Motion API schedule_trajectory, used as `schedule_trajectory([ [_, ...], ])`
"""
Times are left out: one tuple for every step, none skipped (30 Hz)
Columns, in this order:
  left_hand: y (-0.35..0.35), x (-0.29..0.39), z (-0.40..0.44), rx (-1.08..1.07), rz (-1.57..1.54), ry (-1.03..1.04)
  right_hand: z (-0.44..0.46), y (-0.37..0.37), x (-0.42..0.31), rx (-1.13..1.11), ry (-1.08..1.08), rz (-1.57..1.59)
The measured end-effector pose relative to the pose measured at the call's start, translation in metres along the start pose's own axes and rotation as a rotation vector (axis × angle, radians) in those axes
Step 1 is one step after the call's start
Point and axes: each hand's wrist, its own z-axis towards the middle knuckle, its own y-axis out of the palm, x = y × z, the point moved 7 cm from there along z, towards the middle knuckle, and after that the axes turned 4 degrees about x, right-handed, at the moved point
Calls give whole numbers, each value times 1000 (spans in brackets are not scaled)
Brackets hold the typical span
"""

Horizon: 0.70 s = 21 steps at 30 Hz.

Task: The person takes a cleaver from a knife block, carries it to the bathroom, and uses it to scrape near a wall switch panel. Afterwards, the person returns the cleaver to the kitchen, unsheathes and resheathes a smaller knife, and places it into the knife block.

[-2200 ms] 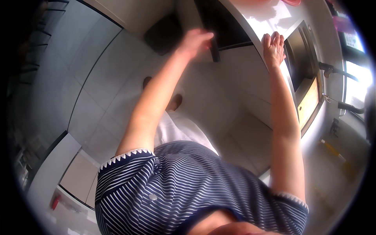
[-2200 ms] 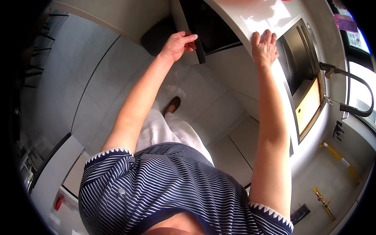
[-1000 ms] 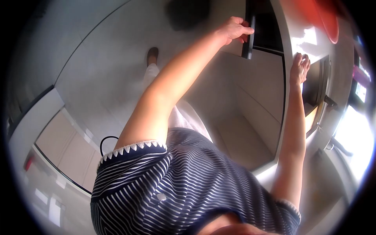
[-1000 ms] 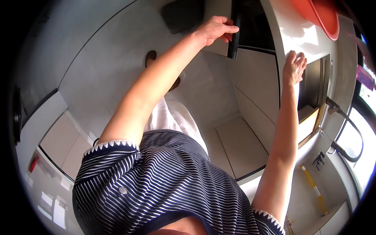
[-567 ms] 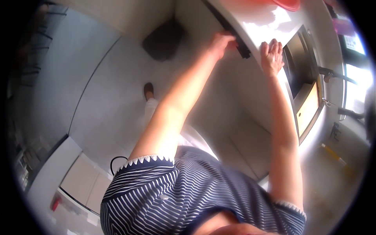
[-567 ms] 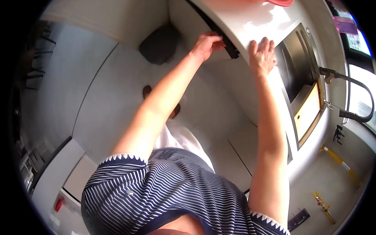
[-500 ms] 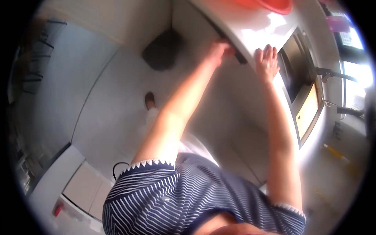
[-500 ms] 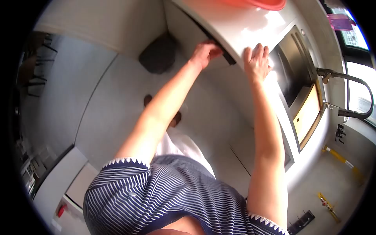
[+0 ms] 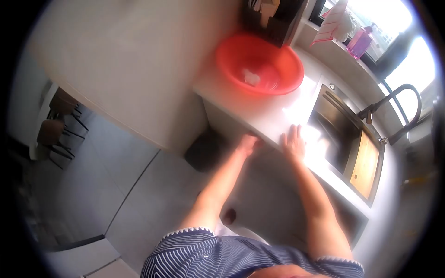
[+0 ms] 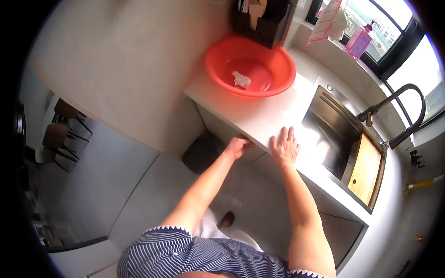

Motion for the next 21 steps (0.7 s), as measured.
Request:
schedule_trajectory([
  [-2, 5, -7, -12, 203, -5, -1, 4, 7, 49, -15, 1],
  [-4, 18, -14, -24, 399, -17, 1, 2, 10, 54, -12, -9],
  [-10, 34, -23, -40, 539, -38, 2, 2, 10, 60, -11, -18],
  [-11, 60, -38, -25, 718, -129, 4, 2, 7, 66, -10, -27],
  [-9, 89, -49, -71, 713, -138, 4, 2, 5, 59, -8, -30],
  [-5, 117, -55, -121, 707, -149, 5, 0, 4, 51, -3, -35],
  [4, 150, -54, -157, 698, -60, 4, 0, 3, 43, 6, -39],
  [16, 185, -49, -195, 685, 28, 3, 0, 3, 45, 6, -41],
  [31, 226, -47, -167, 681, 158, 3, 0, 3, 49, 2, -47],
  [47, 268, -41, -141, 671, 289, 5, -1, 3, 53, -2, -57],
  [60, 302, -29, -110, 637, 420, 3, -2, 4, 65, -11, -55],
  [73, 336, -17, -77, 600, 552, 3, -3, 4, 77, -21, -53],
  [90, 369, -12, -47, 587, 629, 4, -3, 3, 88, -30, -49],
  [107, 397, -7, -16, 574, 702, 4, -2, 4, 86, -28, -45],
  [121, 424, 5, 0, 551, 823, 5, -2, 4, 84, -23, -42],
  [133, 448, 16, 18, 523, 945, 6, -2, 5, 83, -19, -39],
  [144, 472, 26, 102, 603, 1057, 6, -4, 5, 89, -19, -49],
  [155, 493, 35, 188, 682, 1164, 6, -5, 3, 91, -18, -60],
  [165, 511, 44, 231, 728, 1235, 6, -6, 2, 94, -18, -69],
  [174, 525, 50, 275, 774, 1305, 4, -6, 3, 96, -16, -62],
  [180, 534, 60, 282, 819, 1301, 6, -6, 2, 97, -15, -53],
])
